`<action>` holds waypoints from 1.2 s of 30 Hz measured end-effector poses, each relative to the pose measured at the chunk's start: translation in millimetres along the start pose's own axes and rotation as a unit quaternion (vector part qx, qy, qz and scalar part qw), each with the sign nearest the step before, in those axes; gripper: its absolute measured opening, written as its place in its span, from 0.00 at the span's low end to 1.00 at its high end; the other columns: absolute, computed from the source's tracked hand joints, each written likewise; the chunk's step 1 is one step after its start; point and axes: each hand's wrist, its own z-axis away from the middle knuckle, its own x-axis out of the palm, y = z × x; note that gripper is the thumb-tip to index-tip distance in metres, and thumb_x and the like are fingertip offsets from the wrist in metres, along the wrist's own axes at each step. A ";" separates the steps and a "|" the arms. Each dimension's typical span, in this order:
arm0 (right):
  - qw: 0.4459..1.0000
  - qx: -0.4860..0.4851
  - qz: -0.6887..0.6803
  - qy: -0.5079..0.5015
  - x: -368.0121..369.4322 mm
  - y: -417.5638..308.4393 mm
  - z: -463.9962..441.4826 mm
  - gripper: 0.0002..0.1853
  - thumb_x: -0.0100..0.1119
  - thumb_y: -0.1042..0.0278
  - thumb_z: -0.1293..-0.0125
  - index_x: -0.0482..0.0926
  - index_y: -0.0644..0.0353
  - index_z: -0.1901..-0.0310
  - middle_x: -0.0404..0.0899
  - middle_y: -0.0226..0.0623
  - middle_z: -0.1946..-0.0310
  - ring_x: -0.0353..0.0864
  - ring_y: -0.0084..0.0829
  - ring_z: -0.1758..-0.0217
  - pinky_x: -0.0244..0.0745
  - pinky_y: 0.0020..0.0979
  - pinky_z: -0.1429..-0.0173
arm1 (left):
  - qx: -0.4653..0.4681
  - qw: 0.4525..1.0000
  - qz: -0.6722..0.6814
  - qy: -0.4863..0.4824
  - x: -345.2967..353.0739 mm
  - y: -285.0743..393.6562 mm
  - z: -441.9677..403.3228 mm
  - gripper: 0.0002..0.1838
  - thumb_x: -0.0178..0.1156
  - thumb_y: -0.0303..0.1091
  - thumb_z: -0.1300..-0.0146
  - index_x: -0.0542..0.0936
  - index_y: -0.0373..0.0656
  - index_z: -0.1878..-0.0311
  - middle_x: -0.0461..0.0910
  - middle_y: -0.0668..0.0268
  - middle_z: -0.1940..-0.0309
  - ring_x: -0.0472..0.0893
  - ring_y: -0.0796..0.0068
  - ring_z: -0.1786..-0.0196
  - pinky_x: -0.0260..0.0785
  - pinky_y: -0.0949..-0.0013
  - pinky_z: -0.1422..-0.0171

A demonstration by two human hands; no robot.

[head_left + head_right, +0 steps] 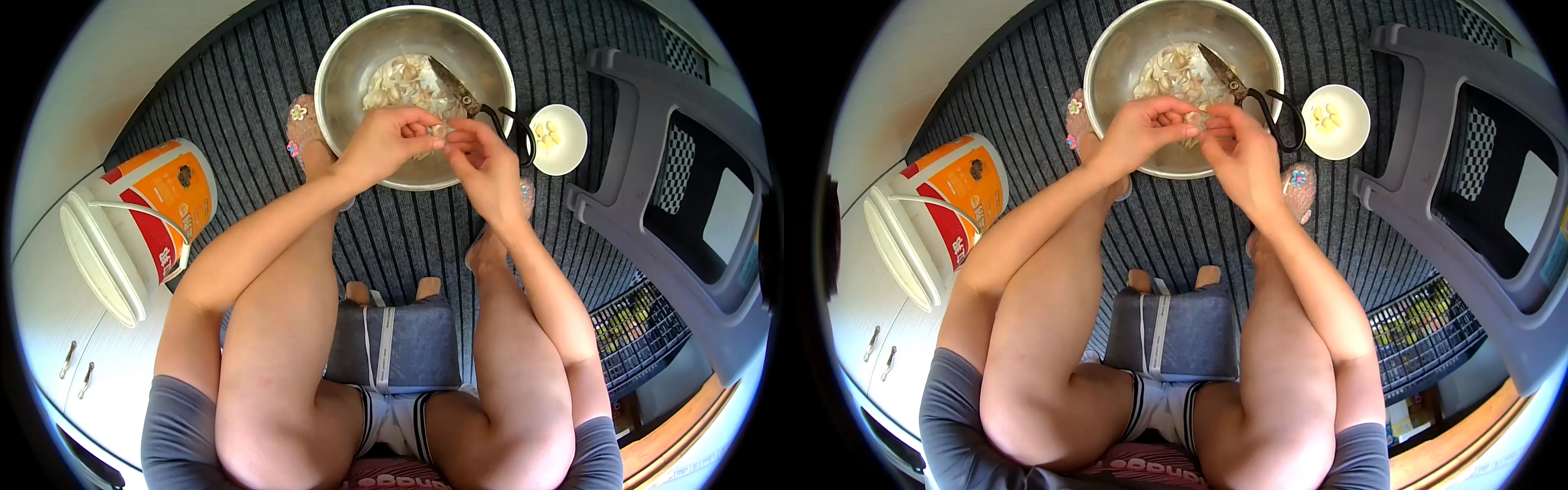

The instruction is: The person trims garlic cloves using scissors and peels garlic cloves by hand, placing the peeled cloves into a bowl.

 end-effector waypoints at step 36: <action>0.971 -0.186 0.144 0.030 -7.1 -7.2 11.5 0.12 0.60 0.77 0.39 0.80 0.65 0.53 0.80 0.45 0.59 0.82 0.42 0.59 0.78 0.34 0.56 | -0.082 0.991 0.097 -0.045 0.3 27.7 10.0 0.09 0.58 0.28 0.35 0.81 0.33 0.58 0.84 0.61 0.65 0.82 0.78 0.64 0.76 0.76 0.58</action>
